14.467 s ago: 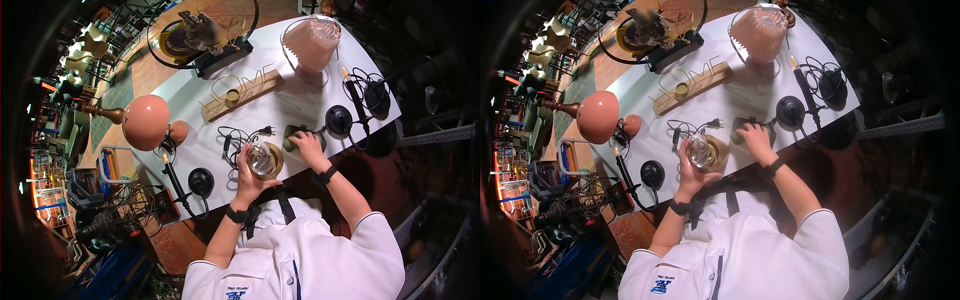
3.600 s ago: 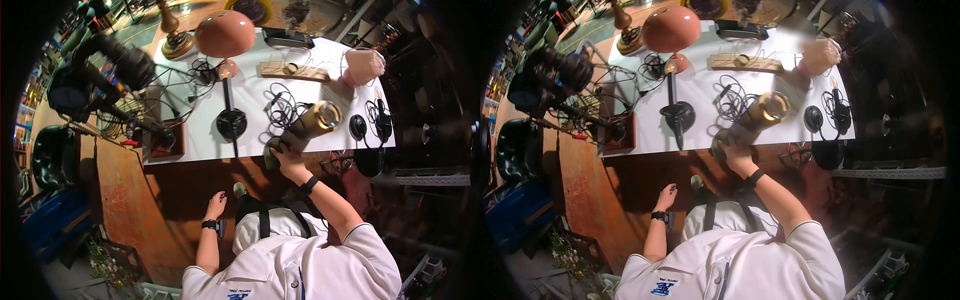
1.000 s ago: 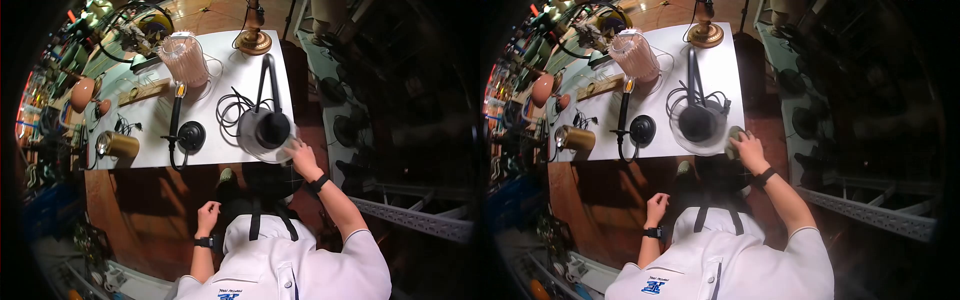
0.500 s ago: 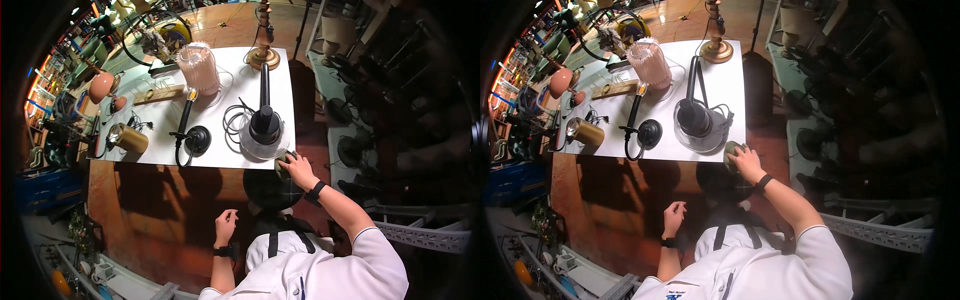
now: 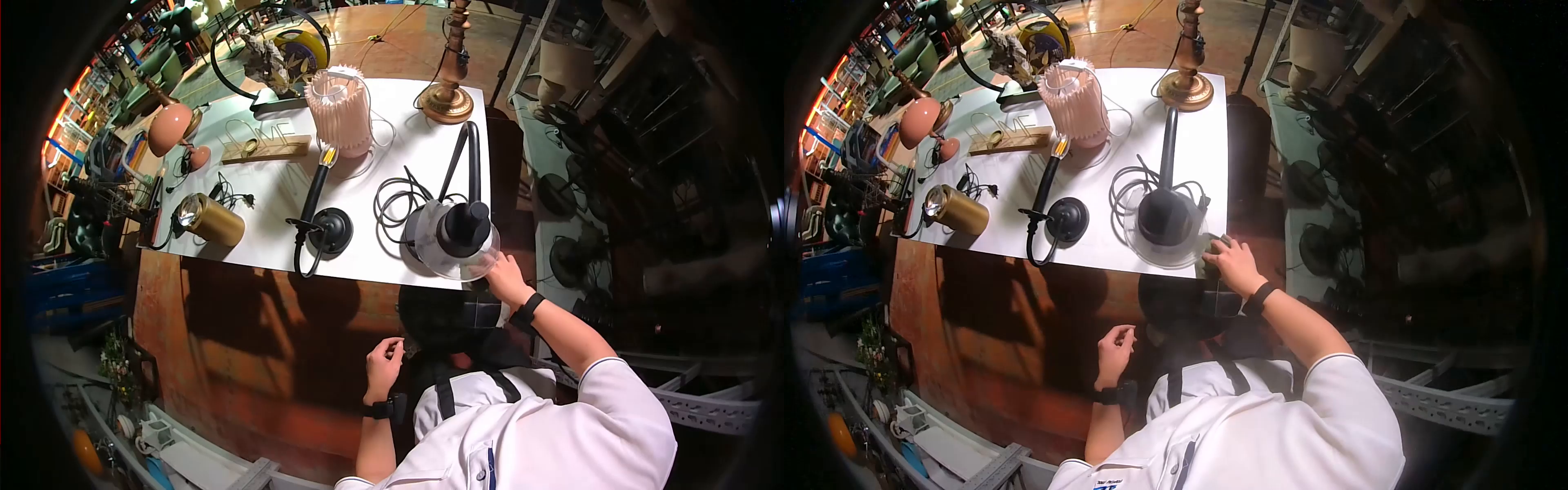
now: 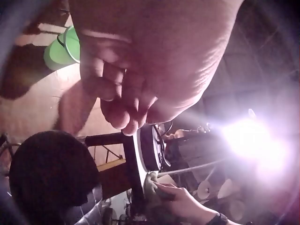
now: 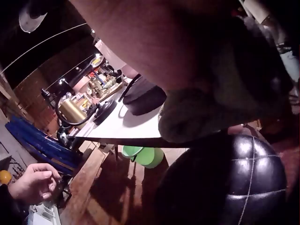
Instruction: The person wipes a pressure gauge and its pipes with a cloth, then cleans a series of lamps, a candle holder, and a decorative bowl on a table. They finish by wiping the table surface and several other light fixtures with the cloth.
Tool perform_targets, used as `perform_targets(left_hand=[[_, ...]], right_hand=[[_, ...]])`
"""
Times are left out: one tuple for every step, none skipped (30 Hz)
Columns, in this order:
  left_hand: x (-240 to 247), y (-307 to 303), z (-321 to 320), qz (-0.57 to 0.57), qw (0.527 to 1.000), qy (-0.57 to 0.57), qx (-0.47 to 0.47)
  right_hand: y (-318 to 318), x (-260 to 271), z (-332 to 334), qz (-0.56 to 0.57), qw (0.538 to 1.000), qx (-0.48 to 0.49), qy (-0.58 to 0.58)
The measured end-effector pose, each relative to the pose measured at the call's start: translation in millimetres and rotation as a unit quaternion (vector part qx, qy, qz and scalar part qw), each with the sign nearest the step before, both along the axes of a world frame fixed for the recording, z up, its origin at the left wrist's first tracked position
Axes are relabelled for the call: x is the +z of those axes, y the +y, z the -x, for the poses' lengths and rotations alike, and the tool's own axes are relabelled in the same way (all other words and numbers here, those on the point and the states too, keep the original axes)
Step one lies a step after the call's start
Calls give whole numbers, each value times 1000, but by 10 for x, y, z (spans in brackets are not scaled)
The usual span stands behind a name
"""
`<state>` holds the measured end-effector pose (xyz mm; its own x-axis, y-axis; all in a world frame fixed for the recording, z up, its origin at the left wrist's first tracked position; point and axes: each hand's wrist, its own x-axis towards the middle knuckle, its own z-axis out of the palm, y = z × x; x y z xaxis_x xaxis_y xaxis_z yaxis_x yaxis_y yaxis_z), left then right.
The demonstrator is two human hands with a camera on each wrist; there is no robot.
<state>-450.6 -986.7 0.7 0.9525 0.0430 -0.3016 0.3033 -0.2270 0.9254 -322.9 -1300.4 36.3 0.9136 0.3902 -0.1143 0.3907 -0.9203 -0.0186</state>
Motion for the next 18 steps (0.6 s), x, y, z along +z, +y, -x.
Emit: perform_targets(left_hand=[[20, -39, -21, 7, 1000, 10, 5], [33, -93, -58, 6, 1000, 13, 10], [40, -159, -99, -1, 1000, 11, 19], [51, -235, -136, -8, 1000, 9, 29], [80, -316, -173, -11, 999, 13, 35], [118, -400, -222, -6, 998, 23, 53], [129, -485, -279, -2, 997, 32, 72], [88, -570, -298, -10, 996, 35, 81], [-7, -655, -268, -38, 994, -14, 97], [-136, -752, -235, -66, 990, -64, 111], [-397, -881, -133, -145, 977, -76, 133], [-203, -1127, -249, -48, 975, -17, 215], [30, -1341, -360, 50, 953, 40, 296], [83, -1445, -396, 50, 955, 55, 287], [132, -1600, -460, 60, 945, 41, 319], [189, -1724, -529, 54, 943, 31, 328], [244, -1846, -618, 50, 940, 18, 337], [301, -1942, -713, 22, 939, 10, 344]], right_hand=[[-71, -43, -77, -14, 1000, 5, -17], [-105, 38, -176, -3, 1000, -4, 1], [-183, -2, -299, 2, 1000, 1, -8], [-259, -18, -429, -5, 1000, 10, -25], [-335, -21, -571, -12, 999, 19, -41], [-413, 10, -731, -16, 999, 25, -44], [-532, -52, -927, -31, 997, 36, -53], [-638, -87, -1138, -35, 997, 47, -59], [-738, -107, -1370, -39, 995, 59, -67], [-834, -135, -1616, -41, 994, 67, -70], [-926, -161, -1856, -42, 993, 78, -81], [-1024, -179, -2088, -52, 990, 93, -88], [-1102, -184, -2321, -63, 988, 108, -96], [-1181, -159, -2540, -70, 987, 110, -96], [-1262, -157, -2743, -75, 986, 113, -94], [-1333, -197, -2959, -94, 985, 110, -94], [-1386, -211, -3157, -93, 985, 107, -97], [-1424, -207, -3344, -94, 986, 100, -90]])
